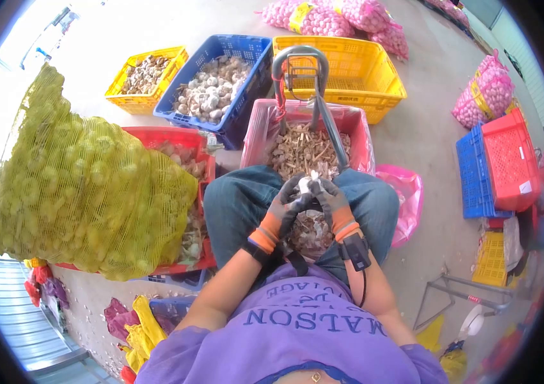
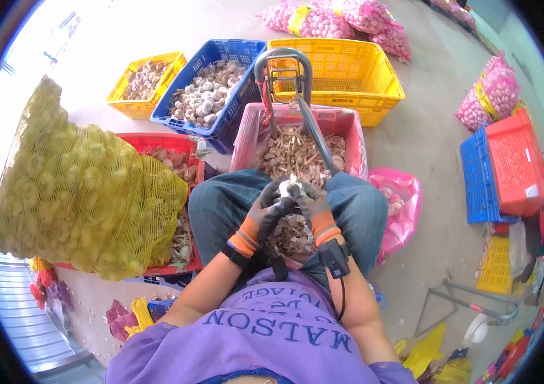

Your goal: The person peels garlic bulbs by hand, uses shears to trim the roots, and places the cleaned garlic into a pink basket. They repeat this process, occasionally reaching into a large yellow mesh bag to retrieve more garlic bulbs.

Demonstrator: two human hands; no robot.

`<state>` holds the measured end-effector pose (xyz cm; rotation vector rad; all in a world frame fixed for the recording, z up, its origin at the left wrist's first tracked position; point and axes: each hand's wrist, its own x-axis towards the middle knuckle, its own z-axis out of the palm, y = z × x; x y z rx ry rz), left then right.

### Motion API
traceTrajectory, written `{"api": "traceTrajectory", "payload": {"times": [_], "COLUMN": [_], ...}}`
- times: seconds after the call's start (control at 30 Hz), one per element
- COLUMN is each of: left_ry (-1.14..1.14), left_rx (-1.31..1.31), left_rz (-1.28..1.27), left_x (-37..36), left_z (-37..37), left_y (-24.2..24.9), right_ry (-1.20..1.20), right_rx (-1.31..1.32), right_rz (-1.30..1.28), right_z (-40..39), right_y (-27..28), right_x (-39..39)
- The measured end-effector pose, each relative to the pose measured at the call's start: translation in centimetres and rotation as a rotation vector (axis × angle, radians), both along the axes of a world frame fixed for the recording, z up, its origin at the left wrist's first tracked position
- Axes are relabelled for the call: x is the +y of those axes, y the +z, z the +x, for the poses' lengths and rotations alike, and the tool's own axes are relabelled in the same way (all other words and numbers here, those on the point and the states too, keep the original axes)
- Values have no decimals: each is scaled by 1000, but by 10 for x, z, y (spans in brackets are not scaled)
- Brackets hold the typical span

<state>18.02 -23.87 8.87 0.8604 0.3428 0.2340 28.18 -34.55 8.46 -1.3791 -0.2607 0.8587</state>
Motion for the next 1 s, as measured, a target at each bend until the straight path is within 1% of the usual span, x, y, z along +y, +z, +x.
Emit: {"api": "traceTrajectory", "payload": {"times": [0.03, 0.07, 0.13, 0.17, 0.2, 0.23, 0.27, 0.3, 0.37, 0.4, 0.47, 0.5, 0.53, 0.57, 0.6, 0.63, 0.7, 0.73, 0.77, 0.8, 0.83, 0.87, 0.9, 0.93, 1.0], "left_ry": [22, 23, 145, 145, 98, 51, 47, 48, 36, 37, 77, 75, 91, 108, 108, 131, 153, 153, 152, 151, 164, 177, 183, 152, 122], "left_rx": [19, 18, 111, 115, 78, 39, 42, 43, 25, 25, -37, -37, -69, -101, -101, -113, -122, -66, -13, -16, 72, 164, 166, 212, 262], "left_rz": [125, 127, 1144, 1141, 730, 320, 238, 238, 256, 259, 353, 353, 397, 440, 439, 450, 459, 508, 556, 554, 814, 1073, 1072, 1107, 1143], "left_x": [0, 0, -1, -1, -1, -1, -1, -1, 0, 0, -1, -1, -1, -1, -1, -2, -3, -4, -4, -4, -1, -1, -1, -1, 0], "left_z": [0, -1, -4, -5, -4, -3, -3, -3, -5, -6, -5, -5, -3, -2, -2, -2, -3, -4, -3, -3, -4, -5, -5, -7, -9], "left_y": [-3, -6, -12, -15, -17, -18, -19, -13, 0, 0, -2, -3, -4, -4, -5, -5, -6, -6, -5, -1, 6, 13, 20, 26, 27], "right_ry": [-39, -78, -111, -148, -148, -153, -159, -157, -151, -149, 26, 24, 135, 53, -65, -64, 2, 0, 142, 218, 285, 225, 167, 174, 110], "right_rx": [99, 197, 207, 217, 219, 114, 9, 11, 263, 264, -233, -232, -770, -1035, -1289, -1290, -14, -13, -253, -374, -497, -300, -104, -104, 113], "right_rz": [118, 236, 223, 207, 204, 122, 40, 40, 322, 325, -371, -372, -612, -684, -785, -785, -203, -204, -201, -202, -199, -131, -62, -62, 76], "right_z": [4, 7, 6, 6, 5, 5, 5, 3, 1, 4, 15, 14, 9, 4, -1, 3, 18, 19, 20, 19, 17, 12, 8, 6, 3], "right_y": [-7, -14, -12, -12, -9, -5, -2, 2, 5, 2, -17, -33, -57, -75, -94, -75, -35, -27, -20, -11, 1, 12, 18, 17, 15], "right_x": [-3, -5, -2, -2, -2, -1, -2, -3, -4, -6, -14, -18, -24, -22, -20, -15, -10, -11, -12, -12, -12, -10, -9, -8, -9]}}
